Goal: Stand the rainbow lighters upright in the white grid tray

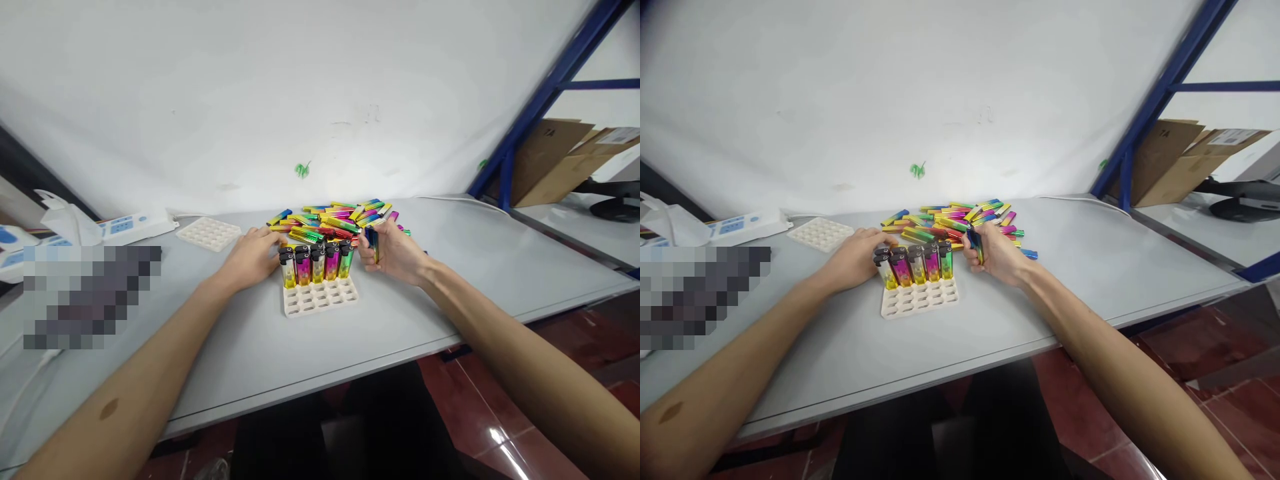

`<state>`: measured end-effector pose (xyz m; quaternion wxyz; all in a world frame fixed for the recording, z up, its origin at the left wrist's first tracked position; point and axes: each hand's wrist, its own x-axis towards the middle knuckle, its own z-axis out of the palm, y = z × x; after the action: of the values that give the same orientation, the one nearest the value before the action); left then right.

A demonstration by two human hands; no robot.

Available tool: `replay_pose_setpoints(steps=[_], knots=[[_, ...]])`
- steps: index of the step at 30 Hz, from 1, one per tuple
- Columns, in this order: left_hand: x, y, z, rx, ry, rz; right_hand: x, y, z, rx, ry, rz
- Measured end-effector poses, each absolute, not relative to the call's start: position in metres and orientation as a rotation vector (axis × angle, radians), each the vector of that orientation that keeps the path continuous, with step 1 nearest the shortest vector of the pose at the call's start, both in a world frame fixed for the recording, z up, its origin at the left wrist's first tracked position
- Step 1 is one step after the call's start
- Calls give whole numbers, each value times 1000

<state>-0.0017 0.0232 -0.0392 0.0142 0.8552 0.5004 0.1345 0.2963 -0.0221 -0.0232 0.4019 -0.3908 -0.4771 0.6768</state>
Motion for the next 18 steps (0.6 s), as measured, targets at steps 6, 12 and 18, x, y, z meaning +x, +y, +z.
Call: replay_pose_setpoints(steps=[6, 12, 18], knots=[[-2, 22, -38, 2671, 1548, 419, 294, -20, -23, -1048, -1145, 1608], [-2, 22, -39, 2676, 1549, 429, 291, -24, -21, -1072, -1180, 1624], [-2, 22, -39, 2682, 1555, 430, 290, -24, -22, -1058, -1188, 1606]])
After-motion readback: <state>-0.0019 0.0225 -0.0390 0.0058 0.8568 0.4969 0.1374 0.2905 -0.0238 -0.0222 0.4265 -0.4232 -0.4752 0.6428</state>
